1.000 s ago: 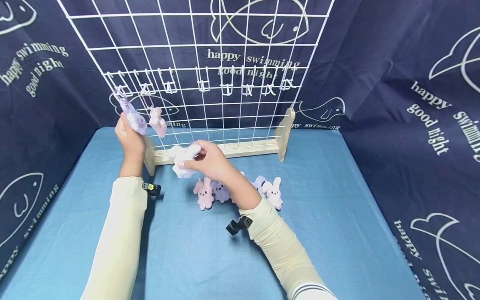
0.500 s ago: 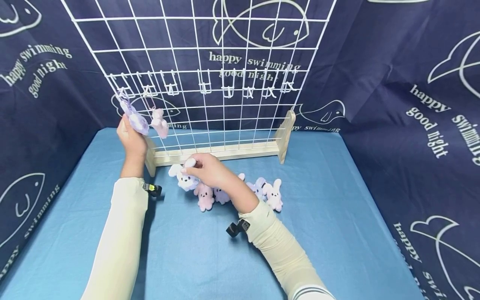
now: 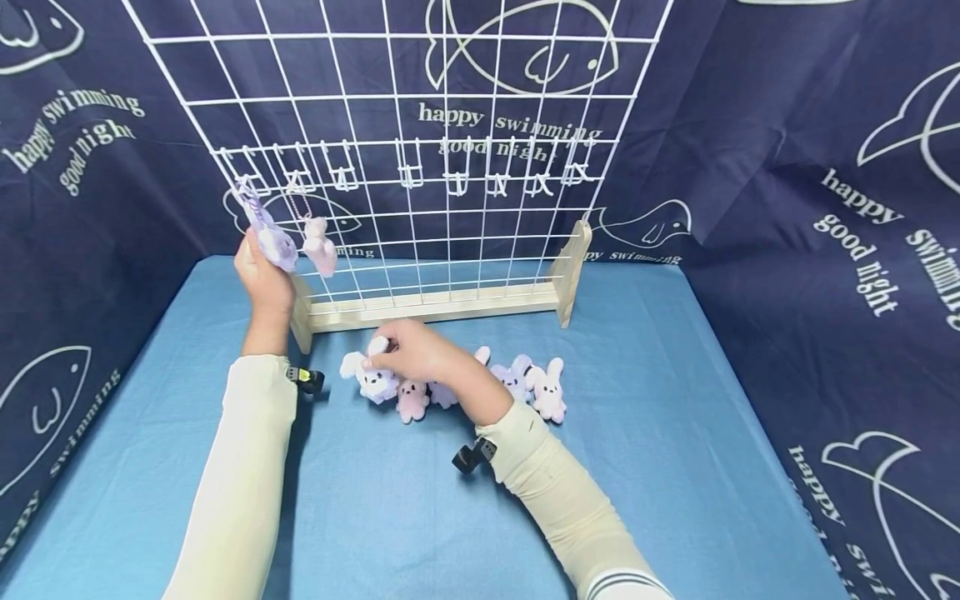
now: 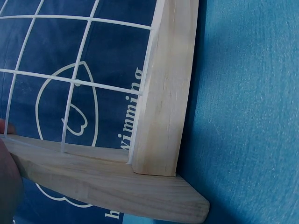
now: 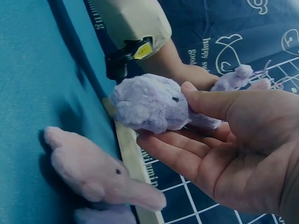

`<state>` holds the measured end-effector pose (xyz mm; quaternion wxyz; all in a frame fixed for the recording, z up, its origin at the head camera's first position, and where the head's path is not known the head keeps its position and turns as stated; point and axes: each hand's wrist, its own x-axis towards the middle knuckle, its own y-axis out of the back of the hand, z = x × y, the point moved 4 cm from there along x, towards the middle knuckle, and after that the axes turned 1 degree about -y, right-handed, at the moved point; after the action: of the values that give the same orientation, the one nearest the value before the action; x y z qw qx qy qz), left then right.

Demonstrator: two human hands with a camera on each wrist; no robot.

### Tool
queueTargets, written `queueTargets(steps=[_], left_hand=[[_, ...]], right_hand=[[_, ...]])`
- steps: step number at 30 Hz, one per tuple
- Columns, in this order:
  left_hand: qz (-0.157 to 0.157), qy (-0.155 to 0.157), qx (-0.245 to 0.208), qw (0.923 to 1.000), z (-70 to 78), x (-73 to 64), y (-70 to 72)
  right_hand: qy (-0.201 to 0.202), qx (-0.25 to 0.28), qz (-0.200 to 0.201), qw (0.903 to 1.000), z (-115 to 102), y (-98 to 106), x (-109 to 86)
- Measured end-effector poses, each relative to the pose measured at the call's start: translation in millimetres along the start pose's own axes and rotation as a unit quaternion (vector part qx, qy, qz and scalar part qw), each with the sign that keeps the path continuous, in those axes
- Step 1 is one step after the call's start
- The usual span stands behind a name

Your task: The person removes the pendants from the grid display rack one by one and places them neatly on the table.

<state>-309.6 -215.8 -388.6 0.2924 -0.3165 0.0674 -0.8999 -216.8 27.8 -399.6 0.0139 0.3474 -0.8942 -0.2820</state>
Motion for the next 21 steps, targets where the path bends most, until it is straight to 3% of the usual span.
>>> queueTargets(steps=[6, 21], left_hand=[[0.002, 0.003, -0.002, 1.0, -2.2, 0.8, -1.2], [-0.004, -0.004, 0.013, 0.9999, 0.1, 0.6, 0.8]], right_hand=[[-0.003, -0.008, -0.031, 0.9995, 9.1, -8.5, 5.9], [0.019, -0.059, -0.047, 0.997, 16.7, -20.4, 11.7]])
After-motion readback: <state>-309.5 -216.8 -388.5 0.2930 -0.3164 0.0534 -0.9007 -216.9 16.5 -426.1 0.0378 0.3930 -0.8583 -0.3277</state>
